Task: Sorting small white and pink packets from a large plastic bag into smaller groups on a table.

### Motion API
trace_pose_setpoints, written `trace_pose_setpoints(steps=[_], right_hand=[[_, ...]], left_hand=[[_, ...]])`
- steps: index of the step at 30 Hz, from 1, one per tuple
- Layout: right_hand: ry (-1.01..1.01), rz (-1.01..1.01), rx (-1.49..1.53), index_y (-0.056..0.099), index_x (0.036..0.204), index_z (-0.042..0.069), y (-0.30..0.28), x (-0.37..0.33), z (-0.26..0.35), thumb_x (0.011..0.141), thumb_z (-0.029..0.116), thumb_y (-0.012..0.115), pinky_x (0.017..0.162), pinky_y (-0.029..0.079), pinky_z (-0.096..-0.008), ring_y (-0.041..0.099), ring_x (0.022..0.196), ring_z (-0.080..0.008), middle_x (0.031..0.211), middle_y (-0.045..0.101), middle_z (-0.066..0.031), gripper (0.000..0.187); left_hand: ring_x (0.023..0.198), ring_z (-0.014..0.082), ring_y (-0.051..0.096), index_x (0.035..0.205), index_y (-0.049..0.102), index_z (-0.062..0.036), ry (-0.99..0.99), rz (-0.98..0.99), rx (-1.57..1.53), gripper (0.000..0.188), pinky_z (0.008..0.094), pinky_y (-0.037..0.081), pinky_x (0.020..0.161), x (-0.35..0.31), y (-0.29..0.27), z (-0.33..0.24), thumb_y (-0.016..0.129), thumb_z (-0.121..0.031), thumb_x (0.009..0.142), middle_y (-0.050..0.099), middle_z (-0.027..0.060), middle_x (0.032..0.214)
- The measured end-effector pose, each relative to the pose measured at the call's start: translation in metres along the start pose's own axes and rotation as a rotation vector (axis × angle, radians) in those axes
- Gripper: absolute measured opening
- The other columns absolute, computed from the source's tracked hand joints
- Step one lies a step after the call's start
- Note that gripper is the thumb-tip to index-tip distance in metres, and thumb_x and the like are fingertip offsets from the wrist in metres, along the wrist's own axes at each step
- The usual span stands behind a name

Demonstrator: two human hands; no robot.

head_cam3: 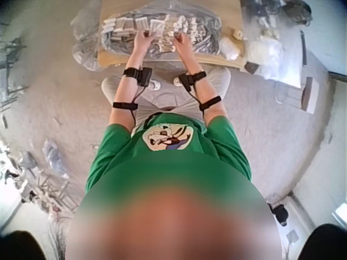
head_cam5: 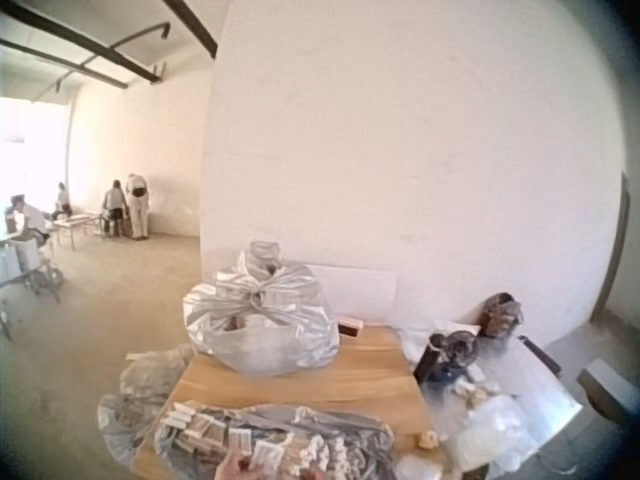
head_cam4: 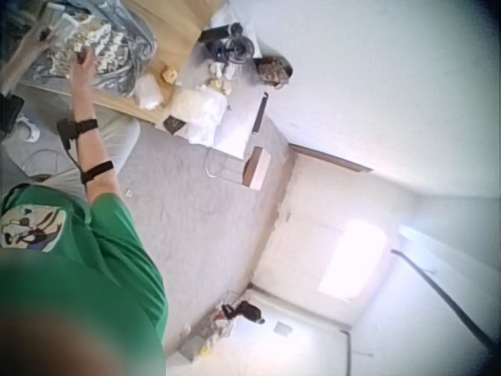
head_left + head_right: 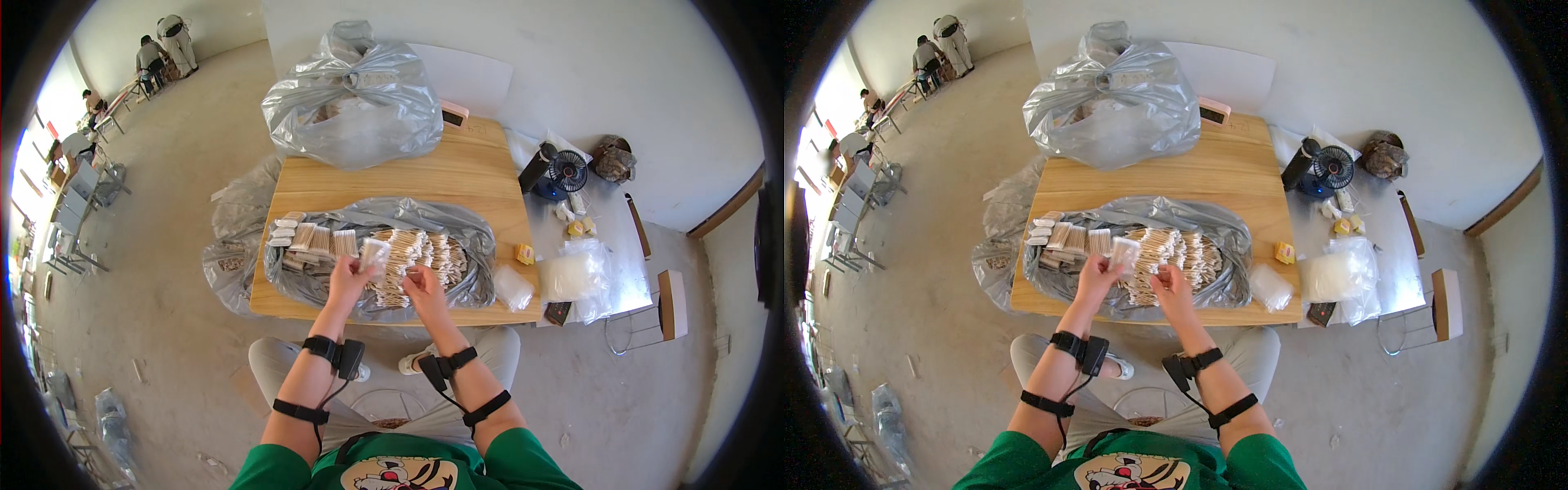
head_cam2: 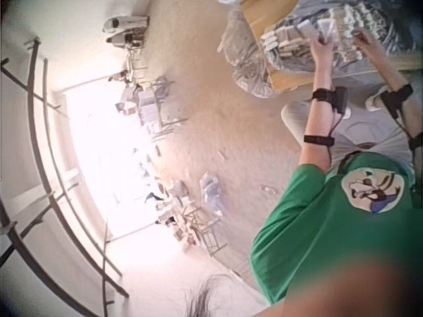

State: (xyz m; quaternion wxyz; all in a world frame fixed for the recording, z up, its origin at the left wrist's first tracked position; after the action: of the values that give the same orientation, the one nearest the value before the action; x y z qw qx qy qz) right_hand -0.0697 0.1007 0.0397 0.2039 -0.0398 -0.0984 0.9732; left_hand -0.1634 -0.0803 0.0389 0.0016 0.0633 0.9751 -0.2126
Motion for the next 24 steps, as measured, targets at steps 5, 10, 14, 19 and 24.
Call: trace_pose_setpoints(steps=[5,10,14,19,24], right_hand=[[0.196,0.071,0.634,0.036,0.121,-0.004,0.013,-0.002,0.001,0.085,0.01,0.06,0.068,0.048,-0.0277,0.057,0.082,-0.0145,0.094,0.059,-0.0091,0.046],[0.233,0.037,0.732,0.045,0.113,0.003,0.004,-0.005,0.007,0.084,0.009,0.062,0.069,0.049,-0.0281,0.059,0.082,-0.0142,0.097,0.06,-0.0063,0.033],[0.234,0.024,0.715,0.044,0.114,0.003,-0.004,-0.008,0.006,0.084,0.01,0.062,0.068,0.048,-0.0272,0.059,0.081,-0.0143,0.098,0.06,-0.0062,0.035],[0.257,-0.128,0.23,0.043,0.114,-0.002,-0.016,-0.018,-0.002,0.084,0.014,0.063,0.065,0.048,-0.0281,0.057,0.081,-0.0134,0.1,0.057,-0.0097,0.04],[-0.294,-0.114,-0.22,0.053,0.098,0.003,-0.018,-0.047,0.063,0.073,0.007,0.064,0.069,0.046,-0.0389,0.056,0.078,-0.0316,0.086,0.058,-0.013,0.027]], left_hand=[[0.068,0.0102,0.054,0.086,0.052,-0.0025,-0.081,0.33,-0.342,0.026,0.025,0.045,0.06,-0.05,0.028,-0.039,0.07,-0.02,0.079,0.058,0.003,0.077],[0.073,0.0109,0.059,0.09,0.058,-0.0013,-0.305,0.424,-0.591,0.018,0.0236,0.047,0.064,-0.067,0.036,-0.028,0.056,-0.019,0.09,0.061,0.0035,0.081],[0.072,0.0112,0.059,0.089,0.059,-0.0008,-0.267,0.453,-0.548,0.019,0.0236,0.047,0.064,-0.07,0.042,-0.031,0.054,-0.019,0.09,0.062,0.0043,0.08],[0.063,0.0072,0.05,0.085,0.06,-0.0035,-0.238,0.401,-0.561,0.014,0.0215,0.041,0.057,-0.073,0.036,-0.036,0.055,-0.016,0.089,0.058,0.0006,0.073],[0.057,0.0059,0.046,0.077,0.057,-0.0049,-0.204,0.276,-0.517,0.013,0.0206,0.036,0.052,-0.078,0.028,-0.033,0.057,-0.014,0.087,0.055,-0.001,0.066]])
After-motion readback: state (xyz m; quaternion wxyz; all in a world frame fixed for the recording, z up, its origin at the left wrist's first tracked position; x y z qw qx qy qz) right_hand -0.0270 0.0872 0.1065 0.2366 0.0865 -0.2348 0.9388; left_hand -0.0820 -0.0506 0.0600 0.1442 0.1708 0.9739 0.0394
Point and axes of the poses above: each hand's wrist, its own x-axis towards the middle knuckle, its own y-axis out of the palm, z = x × y, the point moved 6 cm from there along x, towards the middle knuckle
